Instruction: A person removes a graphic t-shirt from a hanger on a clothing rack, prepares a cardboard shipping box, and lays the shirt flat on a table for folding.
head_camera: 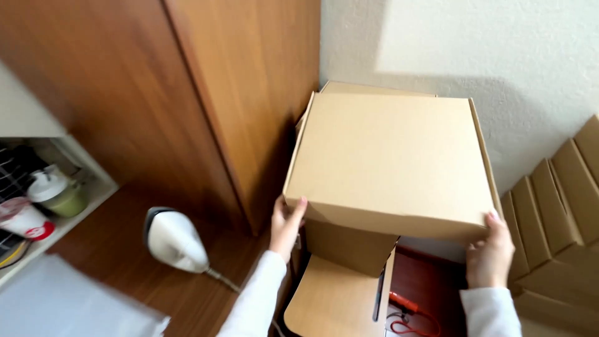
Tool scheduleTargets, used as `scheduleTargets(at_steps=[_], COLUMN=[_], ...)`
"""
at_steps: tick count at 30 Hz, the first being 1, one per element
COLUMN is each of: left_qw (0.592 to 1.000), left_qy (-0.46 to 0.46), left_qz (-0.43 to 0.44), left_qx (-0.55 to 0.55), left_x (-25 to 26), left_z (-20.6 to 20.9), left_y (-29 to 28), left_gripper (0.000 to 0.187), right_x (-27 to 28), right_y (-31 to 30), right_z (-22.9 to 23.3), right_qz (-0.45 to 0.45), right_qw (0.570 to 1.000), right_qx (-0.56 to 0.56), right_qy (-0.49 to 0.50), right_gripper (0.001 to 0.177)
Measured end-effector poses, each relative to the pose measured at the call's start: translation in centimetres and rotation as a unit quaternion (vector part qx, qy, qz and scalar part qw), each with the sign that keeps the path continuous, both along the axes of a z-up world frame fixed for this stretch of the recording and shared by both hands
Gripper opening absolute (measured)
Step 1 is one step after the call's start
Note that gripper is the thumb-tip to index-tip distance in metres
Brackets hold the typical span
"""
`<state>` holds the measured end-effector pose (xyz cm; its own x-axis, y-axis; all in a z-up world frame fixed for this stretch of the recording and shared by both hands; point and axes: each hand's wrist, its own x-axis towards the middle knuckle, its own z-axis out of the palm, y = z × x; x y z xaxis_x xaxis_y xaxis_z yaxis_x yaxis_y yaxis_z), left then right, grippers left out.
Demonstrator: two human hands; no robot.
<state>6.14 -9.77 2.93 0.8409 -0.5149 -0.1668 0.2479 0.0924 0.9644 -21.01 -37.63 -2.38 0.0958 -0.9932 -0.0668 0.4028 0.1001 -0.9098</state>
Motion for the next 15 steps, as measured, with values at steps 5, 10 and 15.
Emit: scheduleTargets(at_steps=[5, 10, 15], left_qw=[0.992, 0.983, 0.962], left_qy=[0.004, -0.141, -0.197], left_qz=[0.097, 0.105, 0.118], left_qx=[-0.087, 0.052, 0.150], left_x=[6.7, 11.5, 17.3], left_z=[0.7, 1.7, -0.5], left_y=[-7.8, -13.8, -19.8], left_gripper=[0.082, 0.105, 0.109], right_x=[5.2, 9.3, 12.3], right_y=[-2.1, -4.8, -7.2], right_z=[3.5, 5.5, 7.6], right_qz=[0.046, 0.066, 0.083], right_qw=[0.992, 0.972, 0.954], right_qx=[-0.101, -0.190, -0.237], right_qy=[0.063, 0.123, 0.163], right_gripper=[0.052, 0.069, 0.059])
